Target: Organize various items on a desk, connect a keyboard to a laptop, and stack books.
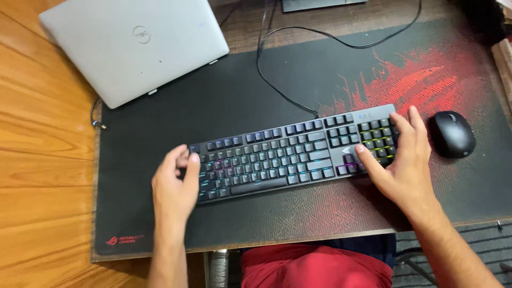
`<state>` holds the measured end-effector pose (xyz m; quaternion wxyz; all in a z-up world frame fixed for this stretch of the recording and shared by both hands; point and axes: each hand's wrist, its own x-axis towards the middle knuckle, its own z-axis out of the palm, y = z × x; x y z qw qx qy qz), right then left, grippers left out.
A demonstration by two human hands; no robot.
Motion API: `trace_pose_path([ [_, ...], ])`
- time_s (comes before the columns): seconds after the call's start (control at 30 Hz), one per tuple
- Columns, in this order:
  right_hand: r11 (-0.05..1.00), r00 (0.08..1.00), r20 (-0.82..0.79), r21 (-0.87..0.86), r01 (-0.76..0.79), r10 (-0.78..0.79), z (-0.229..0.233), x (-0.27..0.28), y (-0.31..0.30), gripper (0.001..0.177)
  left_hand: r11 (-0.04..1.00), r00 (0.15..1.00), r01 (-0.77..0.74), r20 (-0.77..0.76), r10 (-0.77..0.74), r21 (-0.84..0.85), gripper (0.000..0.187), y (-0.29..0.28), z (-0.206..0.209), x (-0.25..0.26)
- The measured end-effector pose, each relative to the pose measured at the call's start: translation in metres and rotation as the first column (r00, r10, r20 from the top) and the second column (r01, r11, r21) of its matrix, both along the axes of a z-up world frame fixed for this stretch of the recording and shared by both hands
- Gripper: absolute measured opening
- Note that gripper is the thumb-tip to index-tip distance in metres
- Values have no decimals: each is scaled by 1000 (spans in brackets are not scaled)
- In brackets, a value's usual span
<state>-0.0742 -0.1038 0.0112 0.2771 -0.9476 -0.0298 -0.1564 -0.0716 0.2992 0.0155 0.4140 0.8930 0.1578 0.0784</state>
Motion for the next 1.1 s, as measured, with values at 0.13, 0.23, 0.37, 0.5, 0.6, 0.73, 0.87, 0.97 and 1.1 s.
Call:
trace_pose_path([
  [0.13, 983, 983, 20, -35, -181, 182, 22, 16, 28, 80, 901, 943, 124, 233, -238, 416, 22, 38, -7, 53],
  [0.23, 944, 944, 11, -46, -328, 329, 37, 33, 55, 69, 798, 887, 85, 320, -334, 597, 24, 59, -19, 100],
  [0.37, 871, 872, -30, -38, -490, 489, 44, 46, 90, 61, 729, 885, 105, 270, -378, 677, 30, 68, -31, 146],
  [0.5, 775, 781, -48, -101, -624, 623, 48, 58, 121, 55, 578, 854, 93, 233, -465, 811, 43, 69, -43, 179],
  [0.6, 730, 742, -79, -138, -669, 666, 49, 66, 136, 56, 510, 836, 70, 228, -498, 857, 45, 68, -44, 189],
  [0.73, 701, 708, -146, -107, -705, 691, 46, 72, 151, 60, 384, 793, 74, 179, -583, 920, 48, 74, -40, 195],
  [0.87, 703, 705, -183, -89, -706, 685, 42, 74, 155, 62, 401, 795, 86, 180, -580, 912, 50, 80, -35, 190],
  [0.97, 716, 714, -209, -80, -693, 668, 39, 76, 153, 67, 452, 791, 75, 223, -570, 889, 50, 81, -40, 193],
  [1.1, 636, 638, -194, -84, -767, 745, 41, 76, 147, 98, 446, 796, 35, 244, -554, 894, 49, 80, -46, 189],
])
